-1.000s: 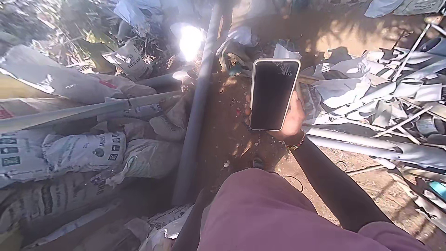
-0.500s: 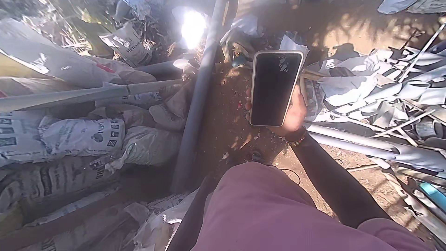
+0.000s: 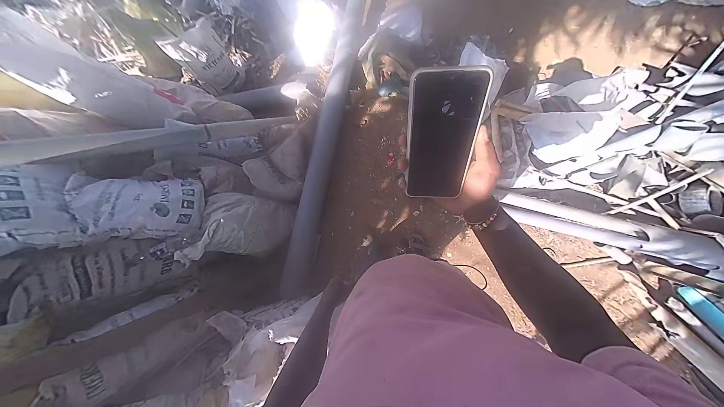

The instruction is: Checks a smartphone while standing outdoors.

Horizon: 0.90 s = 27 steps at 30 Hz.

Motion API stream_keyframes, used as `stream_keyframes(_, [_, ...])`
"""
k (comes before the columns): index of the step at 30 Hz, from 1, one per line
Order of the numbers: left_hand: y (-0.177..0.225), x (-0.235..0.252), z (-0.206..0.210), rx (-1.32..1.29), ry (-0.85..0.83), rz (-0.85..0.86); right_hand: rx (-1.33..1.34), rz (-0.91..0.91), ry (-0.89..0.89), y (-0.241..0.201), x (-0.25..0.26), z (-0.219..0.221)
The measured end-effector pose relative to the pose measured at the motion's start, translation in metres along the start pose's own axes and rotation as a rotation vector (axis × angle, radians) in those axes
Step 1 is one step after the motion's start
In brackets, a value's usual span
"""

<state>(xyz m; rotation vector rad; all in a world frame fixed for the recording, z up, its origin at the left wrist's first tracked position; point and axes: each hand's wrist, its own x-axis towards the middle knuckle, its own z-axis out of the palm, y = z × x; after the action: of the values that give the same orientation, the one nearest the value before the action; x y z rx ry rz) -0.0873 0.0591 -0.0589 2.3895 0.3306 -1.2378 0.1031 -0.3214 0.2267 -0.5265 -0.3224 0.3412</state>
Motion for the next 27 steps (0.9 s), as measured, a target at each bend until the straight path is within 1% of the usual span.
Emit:
stream_keyframes(4, [-0.007,0.003,-0.001,-0.017,0.002,-0.003,0.078,-0.003,-0.006,0.005,0.009,-0.002])
stream_keyframes(8, [-0.017,0.007,0.004,-0.029,0.012,-0.005,0.058,-0.020,-0.015,0.006,0.006,0.003])
stream_keyframes(10, [-0.017,0.008,0.006,-0.029,0.003,-0.018,0.069,-0.035,-0.030,0.006,0.008,0.002])
stream_keyframes(13, [-0.013,0.008,0.004,-0.030,-0.001,0.002,0.030,-0.063,0.001,0.003,0.009,0.008])
stream_keyframes(16, [-0.003,0.002,-0.004,-0.031,-0.018,0.008,-0.017,-0.043,0.027,0.001,0.011,0.010])
stream_keyframes(18, [0.003,0.000,-0.009,-0.031,-0.027,0.010,0.061,-0.037,0.001,0.002,0.015,0.007])
stream_keyframes(20, [0.009,-0.003,-0.012,-0.037,-0.017,0.023,0.211,-0.039,-0.041,0.003,0.022,0.003])
stream_keyframes(22, [0.008,0.001,-0.010,-0.036,0.007,0.054,0.186,-0.022,-0.026,0.002,0.020,0.004])
stream_keyframes(24, [0.004,0.005,-0.007,-0.038,0.031,0.083,0.224,-0.025,-0.027,0.005,0.018,0.002])
stream_keyframes(27, [0.008,0.000,-0.011,-0.052,0.020,0.077,0.052,-0.005,0.041,0.014,0.001,0.007])
